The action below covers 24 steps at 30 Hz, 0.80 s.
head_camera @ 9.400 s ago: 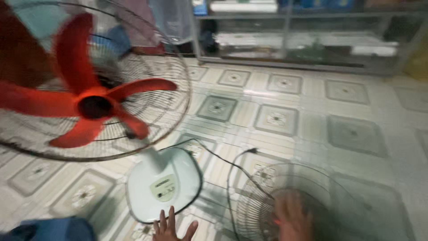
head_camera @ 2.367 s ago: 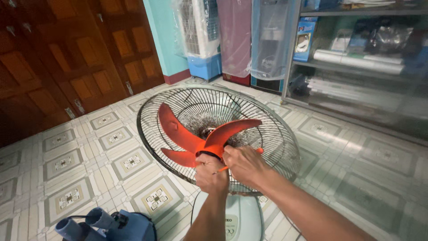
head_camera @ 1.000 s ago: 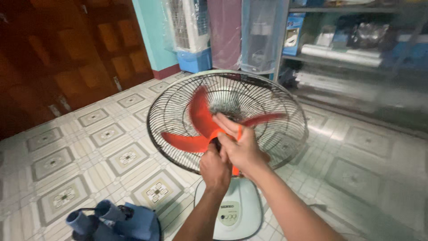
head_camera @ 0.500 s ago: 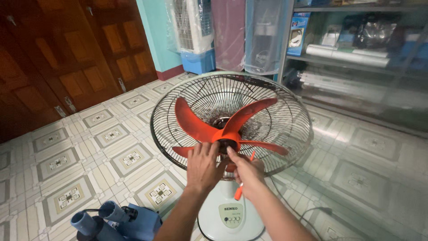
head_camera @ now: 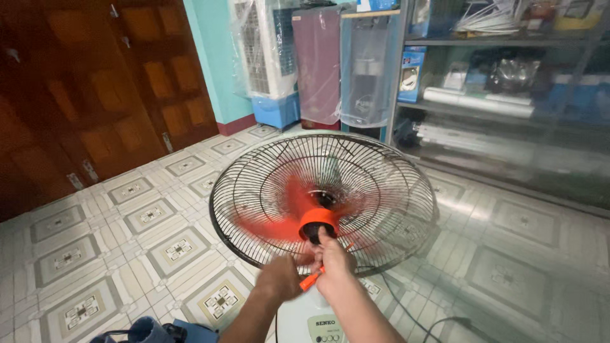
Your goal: The person disassembles a standing fan using a screwdriver. They remove the rear motor cover, the front grille, the fan blades, and the rear grille, then unscrew the motor housing from the stand.
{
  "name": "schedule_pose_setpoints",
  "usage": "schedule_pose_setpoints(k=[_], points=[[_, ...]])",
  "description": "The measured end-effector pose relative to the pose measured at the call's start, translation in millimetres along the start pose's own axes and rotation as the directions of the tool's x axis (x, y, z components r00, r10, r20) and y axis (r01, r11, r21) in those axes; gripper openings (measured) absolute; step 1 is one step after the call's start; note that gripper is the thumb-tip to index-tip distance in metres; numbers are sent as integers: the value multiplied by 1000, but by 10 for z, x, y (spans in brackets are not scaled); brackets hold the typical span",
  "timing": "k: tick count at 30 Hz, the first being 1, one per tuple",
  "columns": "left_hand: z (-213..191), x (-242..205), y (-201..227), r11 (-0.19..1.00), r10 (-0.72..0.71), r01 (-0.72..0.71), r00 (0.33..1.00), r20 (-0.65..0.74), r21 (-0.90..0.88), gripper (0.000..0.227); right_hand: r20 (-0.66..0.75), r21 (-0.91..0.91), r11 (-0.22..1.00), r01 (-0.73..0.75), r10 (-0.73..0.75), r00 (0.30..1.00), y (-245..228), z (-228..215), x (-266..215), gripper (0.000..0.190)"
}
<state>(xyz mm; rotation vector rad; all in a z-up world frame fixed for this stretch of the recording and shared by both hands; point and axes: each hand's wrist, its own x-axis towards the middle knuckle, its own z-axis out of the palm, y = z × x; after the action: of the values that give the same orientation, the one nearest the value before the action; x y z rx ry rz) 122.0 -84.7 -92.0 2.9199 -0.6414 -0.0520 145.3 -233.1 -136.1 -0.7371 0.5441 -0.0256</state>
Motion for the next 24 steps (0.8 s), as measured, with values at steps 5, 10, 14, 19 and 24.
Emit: schedule_pose_setpoints(k=[5,10,14,19,24], points=[[218,-114,2,965,-41,45,999,23,-257,44,32,71,997,-23,21,999,-16,-19,-34,22],[62,-156,51,955,-43,-9,985,-167,-298,39,29,78,997,-24,22,999,-44,-26,-126,20],[-60,-174,82,935,3,-124,940,-341,-333,33,95,53,999,5,-10,995,-21,-80,-74,25],[-145,-183,154,906,-15,-153,919,-393,-394,35,109,69,998,3,-11,994,-6,-127,-108,26],[-221,-206,214,884,-39,-192,879,-475,-427,39,111,37,999,13,-17,994,-57,-150,-300,29]])
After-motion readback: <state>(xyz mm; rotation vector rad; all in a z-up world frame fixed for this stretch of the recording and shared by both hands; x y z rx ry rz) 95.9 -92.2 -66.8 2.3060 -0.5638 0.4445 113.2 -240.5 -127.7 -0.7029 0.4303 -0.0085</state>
